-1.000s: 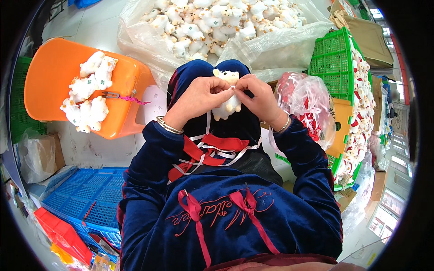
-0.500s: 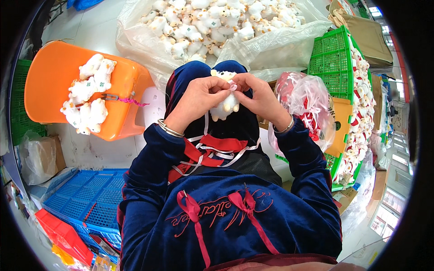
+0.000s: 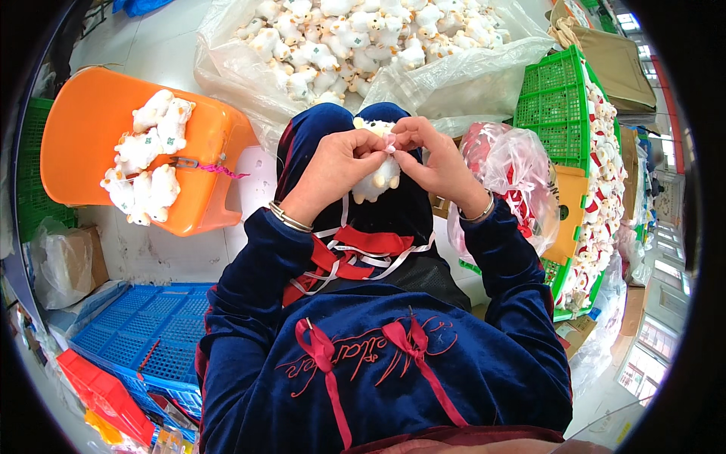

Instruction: The person ties red ribbons around the necks of small white plush toys. They pick up each toy, wrap and knot the ribbon, then place the finished toy into a green crate.

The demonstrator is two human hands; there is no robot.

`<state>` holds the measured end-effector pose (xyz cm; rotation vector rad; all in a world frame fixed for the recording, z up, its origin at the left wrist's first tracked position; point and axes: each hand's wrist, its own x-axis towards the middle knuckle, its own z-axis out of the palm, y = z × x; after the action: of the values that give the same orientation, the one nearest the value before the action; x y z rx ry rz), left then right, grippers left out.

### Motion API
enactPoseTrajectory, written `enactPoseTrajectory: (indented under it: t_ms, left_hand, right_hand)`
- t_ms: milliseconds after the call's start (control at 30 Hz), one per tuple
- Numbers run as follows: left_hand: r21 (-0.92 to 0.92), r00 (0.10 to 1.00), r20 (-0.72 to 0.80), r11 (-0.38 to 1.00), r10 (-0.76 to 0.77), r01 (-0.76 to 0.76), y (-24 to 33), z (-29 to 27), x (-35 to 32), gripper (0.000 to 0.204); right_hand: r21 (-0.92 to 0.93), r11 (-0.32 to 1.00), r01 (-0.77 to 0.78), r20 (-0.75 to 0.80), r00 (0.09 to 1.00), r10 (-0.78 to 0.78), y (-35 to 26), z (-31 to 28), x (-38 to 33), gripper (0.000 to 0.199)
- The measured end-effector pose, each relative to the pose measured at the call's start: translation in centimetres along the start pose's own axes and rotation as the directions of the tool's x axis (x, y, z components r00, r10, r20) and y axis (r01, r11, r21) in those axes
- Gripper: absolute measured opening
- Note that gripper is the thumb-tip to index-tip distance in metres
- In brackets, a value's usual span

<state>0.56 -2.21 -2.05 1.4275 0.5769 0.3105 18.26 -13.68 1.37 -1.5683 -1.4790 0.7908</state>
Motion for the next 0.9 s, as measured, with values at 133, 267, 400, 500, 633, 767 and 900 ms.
enactPoseTrajectory:
  t_ms: [133, 267, 400, 500, 633, 767, 900]
  left_hand:
    - [-0.018, 1.0, -0.007, 1.0, 0.008, -0.008, -0.2, 0.1, 0.0, 0.014]
    - [0.015, 1.0, 0.018, 1.0, 0.007, -0.007, -0.5, 0.0, 0.1, 0.018]
    - [-0.114, 0.997, 0.037, 0.992, 0.066, -0.062, -0.6, -0.1, 0.0, 0.026]
    - [-0.086, 0.997, 0.074, 0.996, 0.038, -0.031, -0.7, -0.5, 0.2, 0.028]
    - [-0.074, 0.998, 0.056, 0.997, 0.012, -0.008, -0.6, -0.3, 0.2, 0.025]
    - [-0.068, 0.999, 0.035, 0.998, -0.01, 0.013, -0.5, 0.0, 0.2, 0.024]
    - [-0.046, 1.0, 0.018, 0.999, -0.013, 0.014, -0.6, 0.1, 0.1, 0.024]
  right_hand:
    - [-0.064, 0.998, 0.003, 0.013, 1.0, -0.002, -0.8, 0.0, 0.2, 0.025]
    - [-0.162, 0.987, 0.018, -0.014, 1.0, -0.021, -0.1, 0.2, 0.4, 0.012]
    - [-0.024, 0.997, -0.074, -0.056, 0.996, 0.072, 0.3, 0.3, 0.2, 0.011]
    - [0.0, 0.996, -0.085, -0.054, 0.995, 0.085, 0.3, 0.3, 0.1, 0.011]
    - [-0.009, 0.996, -0.089, -0.066, 0.994, 0.088, 0.4, 0.3, 0.0, 0.011]
    - [-0.037, 0.991, -0.129, -0.054, 0.99, 0.127, 0.4, 0.1, -0.2, 0.013]
    - [0.328, 0.915, -0.233, -0.052, 0.963, 0.264, 0.2, 0.0, 0.0, 0.017]
